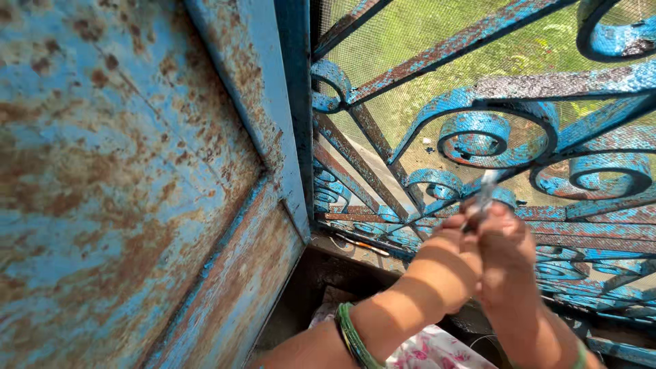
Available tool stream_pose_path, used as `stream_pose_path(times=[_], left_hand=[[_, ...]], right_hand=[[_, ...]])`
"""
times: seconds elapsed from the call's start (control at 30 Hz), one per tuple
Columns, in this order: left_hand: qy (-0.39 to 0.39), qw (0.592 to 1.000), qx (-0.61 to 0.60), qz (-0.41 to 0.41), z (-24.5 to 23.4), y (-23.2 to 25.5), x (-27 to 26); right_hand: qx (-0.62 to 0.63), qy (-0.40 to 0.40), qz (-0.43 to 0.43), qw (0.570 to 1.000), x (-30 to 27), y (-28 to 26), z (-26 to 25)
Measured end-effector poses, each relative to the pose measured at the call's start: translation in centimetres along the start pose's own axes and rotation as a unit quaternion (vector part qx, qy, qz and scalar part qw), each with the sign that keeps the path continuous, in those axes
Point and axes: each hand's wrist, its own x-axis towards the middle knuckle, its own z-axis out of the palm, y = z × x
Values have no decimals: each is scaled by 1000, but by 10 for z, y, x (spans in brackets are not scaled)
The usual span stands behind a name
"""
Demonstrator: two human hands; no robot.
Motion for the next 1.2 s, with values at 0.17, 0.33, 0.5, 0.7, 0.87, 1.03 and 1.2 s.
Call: stream_pose_path(times=[0.17, 0.33, 0.5, 0.7, 0.87, 1.03, 1.2], left_hand=[[-27, 998, -49, -37, 1, -4, -1], [-100, 994, -15, -31, 4, -8, 0], [-62, 977, -153, -133, 16, 0, 9], [-180, 982, -2, -56, -17, -4, 9], [-74, 889, -313, -327, 18, -3, 11], [18, 980, -161, -113, 35, 6, -1], [-1, 991, -100, -92, 14, -8, 2]], right_hand=[[-26, 38, 36, 998, -4, 11, -15], [-111, -75, -80, 988, 4, 31, -9], [86, -100, -31, 991, -8, 2, -35], [-12, -78, -66, 995, -2, -4, -15], [68, -62, -31, 995, 1, 7, -13], [78, -25, -31, 996, 1, 5, -35], [51, -23, 5, 998, 12, 18, -24]])
